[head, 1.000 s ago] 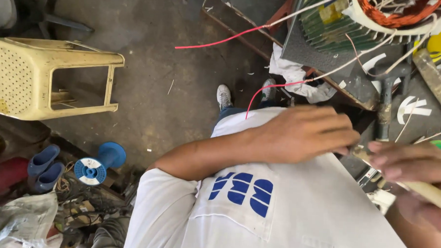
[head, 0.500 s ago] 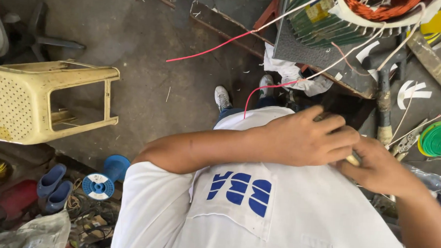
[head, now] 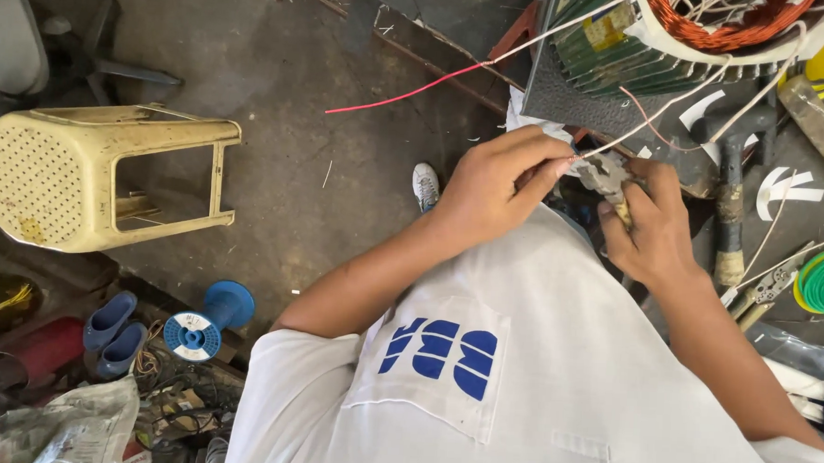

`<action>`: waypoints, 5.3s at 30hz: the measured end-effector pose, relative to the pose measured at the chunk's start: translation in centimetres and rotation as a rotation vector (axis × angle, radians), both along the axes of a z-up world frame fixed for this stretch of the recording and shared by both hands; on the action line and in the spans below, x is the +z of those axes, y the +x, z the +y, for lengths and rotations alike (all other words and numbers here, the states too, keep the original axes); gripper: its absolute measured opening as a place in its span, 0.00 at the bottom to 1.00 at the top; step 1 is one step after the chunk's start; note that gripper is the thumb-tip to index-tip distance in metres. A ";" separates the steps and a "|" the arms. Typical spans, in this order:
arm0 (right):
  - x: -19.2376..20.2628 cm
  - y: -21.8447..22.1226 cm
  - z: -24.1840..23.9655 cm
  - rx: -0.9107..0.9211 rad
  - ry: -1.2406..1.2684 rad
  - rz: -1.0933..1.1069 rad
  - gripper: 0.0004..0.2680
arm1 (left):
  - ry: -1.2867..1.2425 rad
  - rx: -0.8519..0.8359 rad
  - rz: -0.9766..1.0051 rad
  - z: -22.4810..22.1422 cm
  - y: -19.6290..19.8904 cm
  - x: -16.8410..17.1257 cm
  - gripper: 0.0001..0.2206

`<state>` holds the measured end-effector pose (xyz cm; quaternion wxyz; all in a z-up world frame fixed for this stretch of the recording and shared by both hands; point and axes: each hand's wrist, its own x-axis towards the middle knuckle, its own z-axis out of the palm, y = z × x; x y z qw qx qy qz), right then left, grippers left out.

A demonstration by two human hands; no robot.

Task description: Repairing an electric motor by stripping, twisting, and connecting wires to the stator.

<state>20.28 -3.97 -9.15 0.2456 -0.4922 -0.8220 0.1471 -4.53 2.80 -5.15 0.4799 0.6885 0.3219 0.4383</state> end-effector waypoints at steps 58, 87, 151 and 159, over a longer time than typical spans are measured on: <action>16.0 -2.2 3.6 -0.487 -1.345 -0.452 0.17 | 1.144 0.450 0.597 0.9 0.4 1.8 0.12; -6.5 0.2 3.0 0.135 -0.026 0.431 0.09 | -0.275 0.082 -0.348 0.0 1.6 0.5 0.07; -7.7 0.0 5.9 0.470 -0.290 0.772 0.08 | 0.452 0.512 0.205 -1.1 2.5 2.8 0.05; -9.7 0.7 6.0 0.449 -0.226 0.734 0.10 | 0.102 0.430 -0.041 -1.5 3.1 2.7 0.06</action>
